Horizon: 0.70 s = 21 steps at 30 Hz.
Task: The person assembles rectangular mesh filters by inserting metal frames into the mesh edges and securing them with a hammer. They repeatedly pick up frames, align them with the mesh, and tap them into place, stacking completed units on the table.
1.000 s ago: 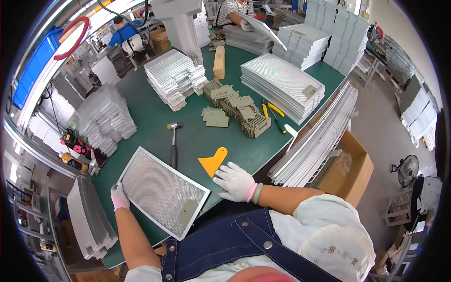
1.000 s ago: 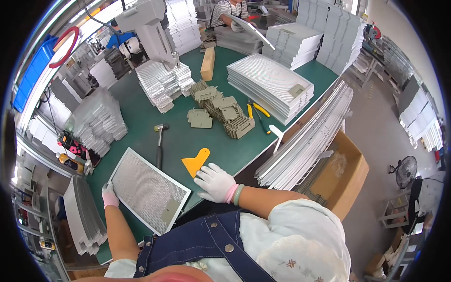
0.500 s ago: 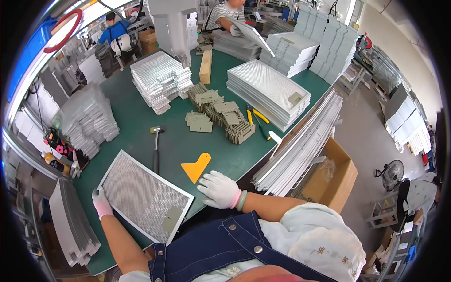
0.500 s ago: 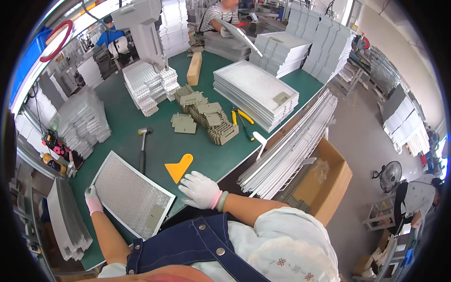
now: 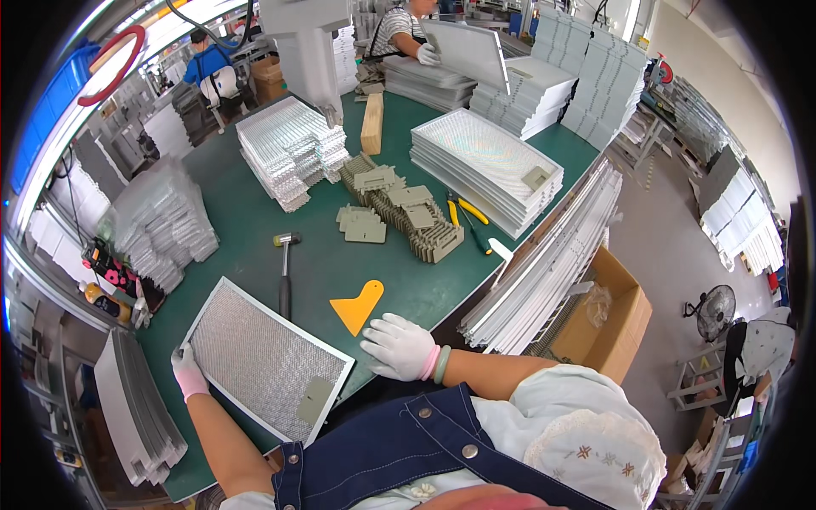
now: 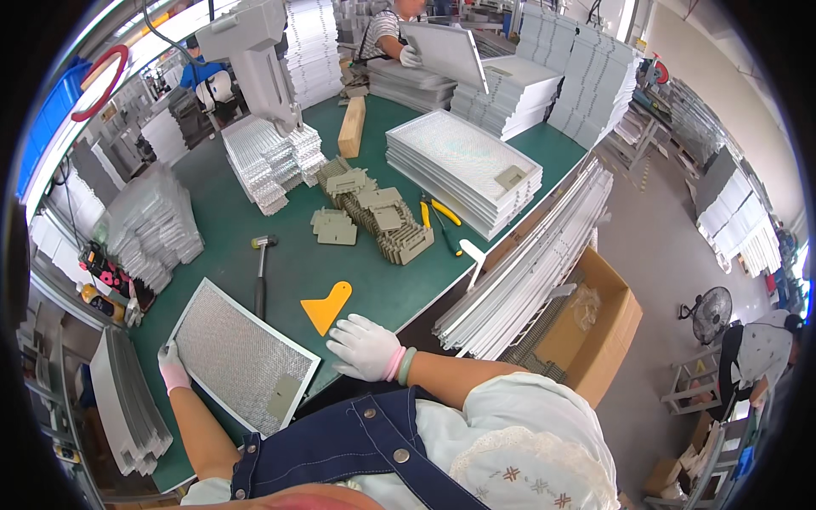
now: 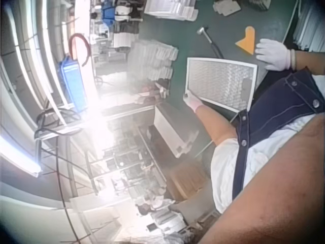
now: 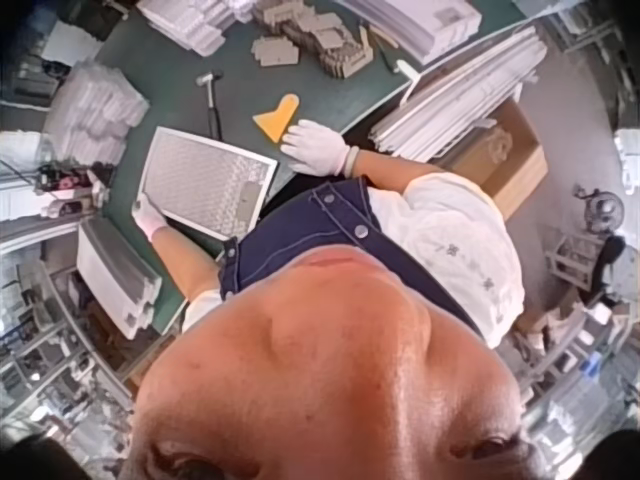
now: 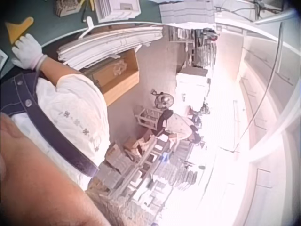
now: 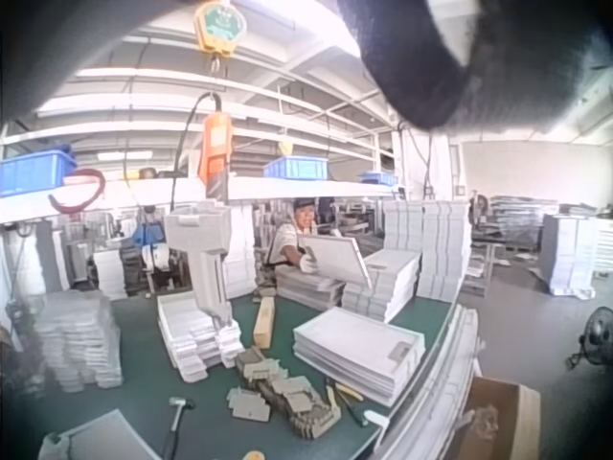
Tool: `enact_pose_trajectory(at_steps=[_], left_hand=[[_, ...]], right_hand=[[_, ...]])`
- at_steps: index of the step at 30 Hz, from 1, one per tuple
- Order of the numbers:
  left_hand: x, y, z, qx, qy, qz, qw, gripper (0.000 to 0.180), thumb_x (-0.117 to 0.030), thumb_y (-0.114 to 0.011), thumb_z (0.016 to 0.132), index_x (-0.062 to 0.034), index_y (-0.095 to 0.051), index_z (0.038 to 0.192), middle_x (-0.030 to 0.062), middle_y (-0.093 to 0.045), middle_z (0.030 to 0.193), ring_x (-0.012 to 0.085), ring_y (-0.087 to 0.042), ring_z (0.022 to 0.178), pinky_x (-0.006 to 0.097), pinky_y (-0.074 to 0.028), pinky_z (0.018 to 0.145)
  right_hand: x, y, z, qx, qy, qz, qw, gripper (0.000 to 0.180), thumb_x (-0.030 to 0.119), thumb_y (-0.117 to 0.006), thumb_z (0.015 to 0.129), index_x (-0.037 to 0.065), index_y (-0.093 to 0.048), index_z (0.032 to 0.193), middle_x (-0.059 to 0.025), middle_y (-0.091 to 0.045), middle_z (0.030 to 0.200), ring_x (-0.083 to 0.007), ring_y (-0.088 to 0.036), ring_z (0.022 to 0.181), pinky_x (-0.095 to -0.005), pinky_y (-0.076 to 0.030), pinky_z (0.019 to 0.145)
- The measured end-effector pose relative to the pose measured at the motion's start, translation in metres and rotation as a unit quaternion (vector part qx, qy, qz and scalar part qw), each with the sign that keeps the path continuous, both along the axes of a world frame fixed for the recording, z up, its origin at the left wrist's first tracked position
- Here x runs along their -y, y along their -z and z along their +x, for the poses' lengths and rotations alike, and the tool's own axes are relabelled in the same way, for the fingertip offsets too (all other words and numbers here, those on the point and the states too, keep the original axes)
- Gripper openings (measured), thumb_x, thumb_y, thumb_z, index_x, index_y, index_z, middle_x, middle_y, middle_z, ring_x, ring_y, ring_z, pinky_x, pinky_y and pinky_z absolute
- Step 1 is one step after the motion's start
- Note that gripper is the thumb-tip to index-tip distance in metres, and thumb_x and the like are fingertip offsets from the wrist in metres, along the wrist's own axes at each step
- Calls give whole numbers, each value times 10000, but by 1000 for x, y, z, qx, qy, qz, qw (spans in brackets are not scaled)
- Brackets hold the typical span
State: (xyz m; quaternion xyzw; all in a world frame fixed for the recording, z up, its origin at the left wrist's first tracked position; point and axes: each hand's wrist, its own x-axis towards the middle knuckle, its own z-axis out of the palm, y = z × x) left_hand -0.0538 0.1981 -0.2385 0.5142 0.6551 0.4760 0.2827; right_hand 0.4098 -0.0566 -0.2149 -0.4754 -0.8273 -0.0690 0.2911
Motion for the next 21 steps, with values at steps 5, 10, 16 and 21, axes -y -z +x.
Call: enact_pose_trajectory(at_steps=[5, 10, 16, 21], left_hand=[[4, -5, 8, -13, -14, -1, 1000, 542, -250, -577, 959, 119, -463, 1340, 210, -576, 1291, 264, -561, 1175, 333, -402, 1024], [2, -1, 1, -25, -2, 12, 1000, 531, -245, -583, 957, 117, -473, 1330, 206, -584, 1279, 263, -567, 1163, 334, -404, 1023], [-2, 5, -1, -10, 2, 21, 1000, 519, -230, -588, 957, 116, -474, 1328, 204, -588, 1270, 258, -570, 1153, 332, -403, 1023], [-2, 6, -1, 15, 6, 16, 1000, 534, -240, -588, 962, 115, -462, 1341, 207, -573, 1292, 258, -558, 1172, 329, -396, 1030]], right_hand=[[1, 1, 1, -7, -2, 14, 1000, 470, 361, -721, 774, 22, -611, 1081, -144, -622, 1104, -319, -561, 1108, -447, -412, 1014], [1, 0, 0, -7, -5, 15, 1000, 472, 358, -728, 764, 19, -612, 1071, -146, -624, 1094, -320, -562, 1101, -446, -417, 1007], [1, 0, 1, -8, -7, 20, 1000, 458, 354, -728, 764, 18, -619, 1054, -144, -627, 1094, -318, -566, 1100, -445, -418, 1003], [1, -1, 1, -3, -7, 13, 1000, 452, 356, -727, 767, 17, -627, 1049, -144, -633, 1089, -321, -569, 1107, -446, -418, 1006]])
